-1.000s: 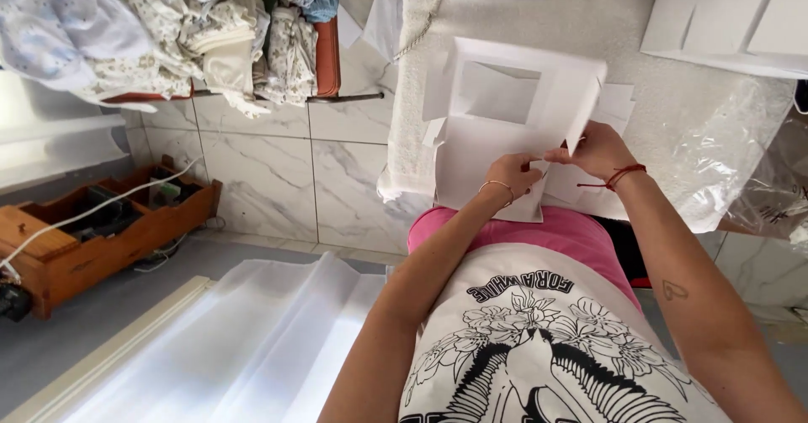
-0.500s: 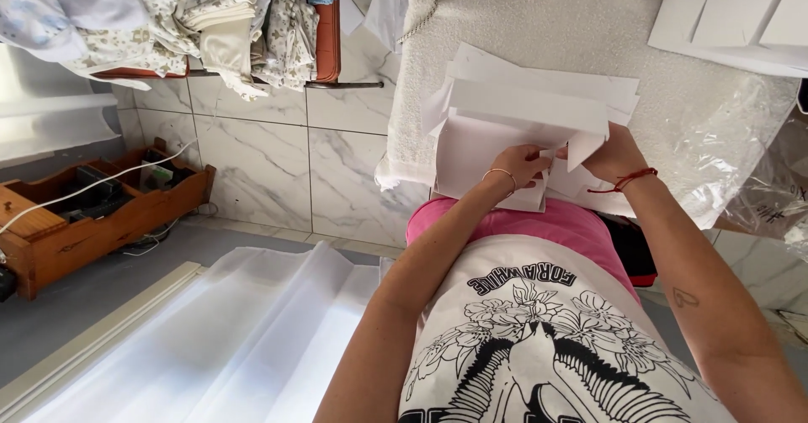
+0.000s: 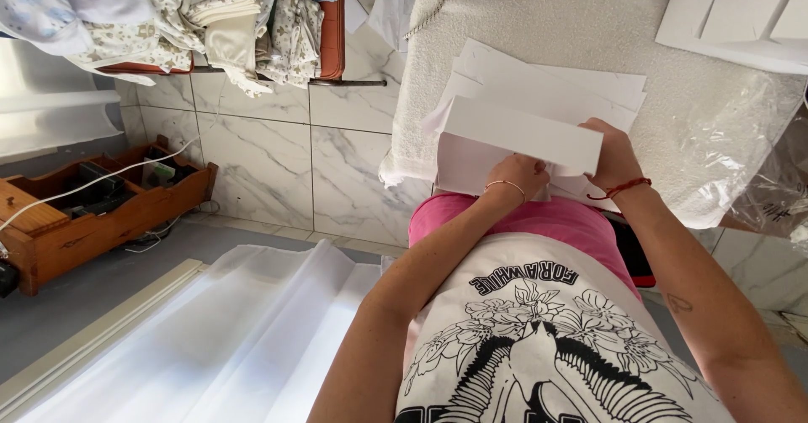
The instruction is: The person assembles white cardboard boxes by folding flaps and tucking tabs into slots. The person handles multiple flat-packed box blanks, folds them into rectangular boxes with a window cutout, and places the finished boxes on the table.
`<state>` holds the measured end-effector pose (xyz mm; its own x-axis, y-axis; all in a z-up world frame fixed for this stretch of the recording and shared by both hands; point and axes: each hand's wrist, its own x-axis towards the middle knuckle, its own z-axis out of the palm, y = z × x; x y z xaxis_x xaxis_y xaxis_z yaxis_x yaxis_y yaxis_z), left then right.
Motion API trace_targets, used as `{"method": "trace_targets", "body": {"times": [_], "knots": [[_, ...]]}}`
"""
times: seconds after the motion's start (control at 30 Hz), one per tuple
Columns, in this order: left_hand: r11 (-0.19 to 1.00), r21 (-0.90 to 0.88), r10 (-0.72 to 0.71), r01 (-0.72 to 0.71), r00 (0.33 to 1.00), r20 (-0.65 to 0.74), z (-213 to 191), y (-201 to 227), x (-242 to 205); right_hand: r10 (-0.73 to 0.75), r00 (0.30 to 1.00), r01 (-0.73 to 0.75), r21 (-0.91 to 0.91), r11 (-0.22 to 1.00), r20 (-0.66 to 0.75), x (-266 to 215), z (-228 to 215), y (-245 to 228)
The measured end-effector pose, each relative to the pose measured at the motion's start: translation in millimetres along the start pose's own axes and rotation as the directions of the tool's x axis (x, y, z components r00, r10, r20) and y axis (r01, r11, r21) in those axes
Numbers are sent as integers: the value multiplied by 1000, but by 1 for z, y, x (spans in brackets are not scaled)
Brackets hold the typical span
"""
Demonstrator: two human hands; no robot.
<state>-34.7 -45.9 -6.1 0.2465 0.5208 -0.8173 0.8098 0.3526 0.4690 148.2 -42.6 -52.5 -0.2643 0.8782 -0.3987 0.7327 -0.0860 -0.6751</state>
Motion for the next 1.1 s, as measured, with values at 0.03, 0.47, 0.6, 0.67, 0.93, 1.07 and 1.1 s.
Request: {"method": "trace_targets", "body": {"times": [0.03,0.47,0.6,0.67,0.93,1.07,1.1], "knots": [[999,-28,-23,23,1000,5,-1,2,-2,-32,999,28,-106,994,-34,-1,9,8],[993,-70,-96,91,993,-69,-30,2,-16,57,998,-59,173,983,17,-7,-25,-49],[990,-86,-122,114,988,-93,-36,-3,-23,209,967,-228,129,965,142,-17,-54,-94],[985,-103,-147,135,982,-118,-40,-10,-31,513,791,-278,-551,787,333,-24,-65,-113],[996,47,-34,78,797,-603,-26,-82,-38,205,836,-64,-282,957,510,-40,-50,-218],[998,42,21,37,442,-897,-24,-113,-51,-262,908,315,-121,941,328,-3,0,-207],[999,38,18,37,438,-899,-26,-114,-46,-265,906,320,-124,939,330,10,9,-205]]}}
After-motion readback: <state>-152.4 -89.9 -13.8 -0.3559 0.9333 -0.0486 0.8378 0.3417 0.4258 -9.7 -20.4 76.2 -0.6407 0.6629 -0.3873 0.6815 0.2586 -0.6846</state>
